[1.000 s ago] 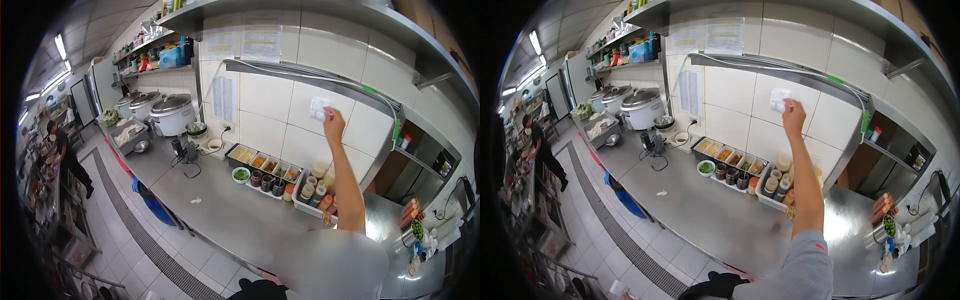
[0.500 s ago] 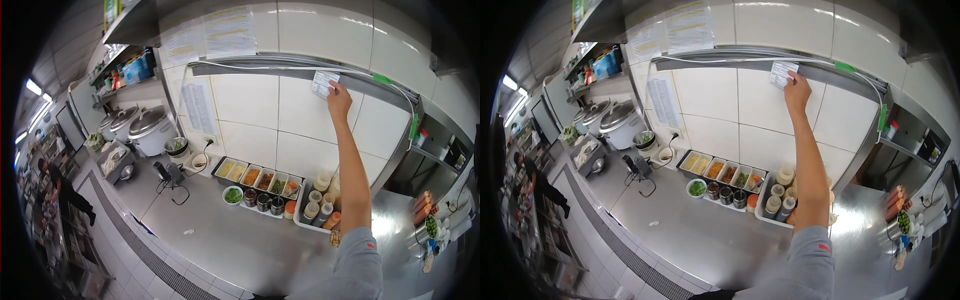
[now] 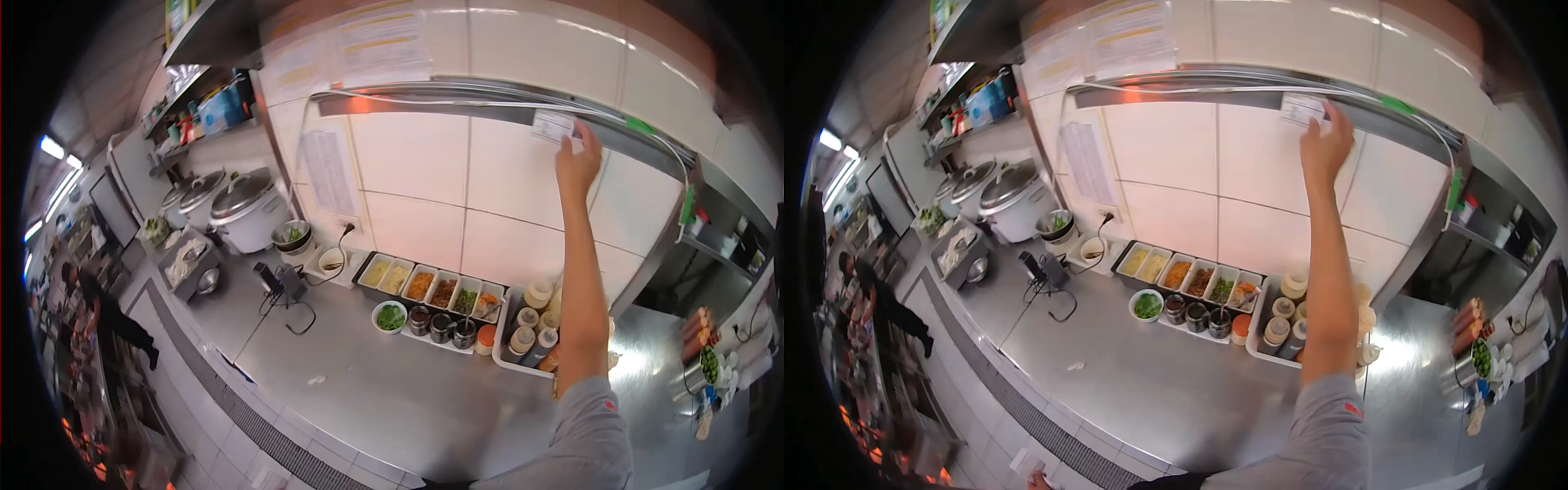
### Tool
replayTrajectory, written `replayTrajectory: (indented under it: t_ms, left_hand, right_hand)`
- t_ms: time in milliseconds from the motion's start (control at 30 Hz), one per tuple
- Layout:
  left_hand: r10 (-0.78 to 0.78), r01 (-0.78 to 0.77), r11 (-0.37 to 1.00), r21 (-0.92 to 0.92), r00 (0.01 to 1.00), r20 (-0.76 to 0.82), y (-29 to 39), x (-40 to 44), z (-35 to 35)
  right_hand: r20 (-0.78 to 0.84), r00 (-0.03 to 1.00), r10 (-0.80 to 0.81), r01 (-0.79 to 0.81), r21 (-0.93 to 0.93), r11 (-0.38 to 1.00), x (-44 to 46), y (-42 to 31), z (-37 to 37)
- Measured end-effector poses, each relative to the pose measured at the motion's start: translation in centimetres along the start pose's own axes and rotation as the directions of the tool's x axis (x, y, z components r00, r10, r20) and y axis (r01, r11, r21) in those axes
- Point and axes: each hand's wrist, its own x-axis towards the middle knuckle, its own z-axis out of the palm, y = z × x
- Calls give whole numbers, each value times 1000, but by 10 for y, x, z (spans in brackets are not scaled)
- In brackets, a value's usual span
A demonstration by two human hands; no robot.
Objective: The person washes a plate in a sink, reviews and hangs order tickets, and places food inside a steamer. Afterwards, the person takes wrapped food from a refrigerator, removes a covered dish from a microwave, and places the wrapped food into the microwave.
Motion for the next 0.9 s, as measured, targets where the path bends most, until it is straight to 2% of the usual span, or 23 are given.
replayTrajectory:
  t_ms: [33, 100, 133, 167, 200, 233, 267, 300, 333, 400, 467, 533, 567, 633, 700, 767, 900]
  left_hand:
    - [-48, 48, 998, 44, 999, 10, 21, -17, -2]
    - [-1, 16, 977, -210, 998, 69, 76, -50, -6]
    - [95, -92, 954, -284, 995, -2, 49, -29, 2]
    - [-7, 37, 952, -304, 995, 99, 96, -56, -9]
    - [93, -57, 931, -361, 992, 83, 98, -52, -4]
    - [4, 37, 949, -314, 992, 130, 131, -63, -8]
    - [40, 15, 934, -358, 988, 146, 163, -78, -12]
    - [147, -88, 921, -380, 980, 130, 162, -73, -12]
    - [149, -50, 894, -445, 970, 190, 153, -63, -12]
    - [42, 120, 857, -501, 953, 299, 169, -56, -20]
    - [22, 172, 814, -554, 945, 327, 175, -44, -24]
    - [34, 212, 783, -585, 924, 381, 174, -21, -31]
    - [25, 216, 774, -594, 928, 371, 173, -8, -36]
    - [44, 190, 776, -602, 935, 352, 170, 22, -50]
    - [60, 179, 750, -637, 940, 335, 159, 56, -64]
    - [54, 173, 800, -574, 933, 356, 154, 89, -85]
    - [163, 57, 813, -580, 933, 320, 138, 165, -123]
  right_hand:
    - [-79, 991, -112, 104, -103, 989, -17, -2, 0]
    - [151, 975, 165, -186, 137, 973, -65, -58, -21]
    - [343, 907, 246, -346, 271, 899, -91, -91, -30]
    - [523, 830, 195, -449, 419, 789, -126, -106, -26]
    - [732, 674, 96, -571, 435, 696, -160, -136, -29]
    - [882, 472, -3, -673, 362, 645, -192, -174, -34]
    - [966, 232, -118, -743, 254, 620, -221, -211, -45]
    - [950, 85, -300, -776, 252, 578, -250, -253, -58]
    - [897, -41, -440, -752, 263, 605, -277, -293, -70]
    - [749, -202, -631, -788, 259, 559, -339, -360, -95]
    - [627, -266, -732, -852, 203, 483, -386, -417, -124]
    - [538, -364, -761, -883, 60, 465, -427, -478, -145]
    - [521, -370, -769, -881, 64, 468, -449, -503, -148]
    - [448, -420, -789, -894, -56, 444, -491, -555, -151]
    - [423, -449, -787, -887, -108, 449, -508, -610, -148]
    - [372, -479, -795, -871, -88, 483, -528, -659, -141]
    - [450, -468, -761, -875, -115, 470, -565, -746, -121]
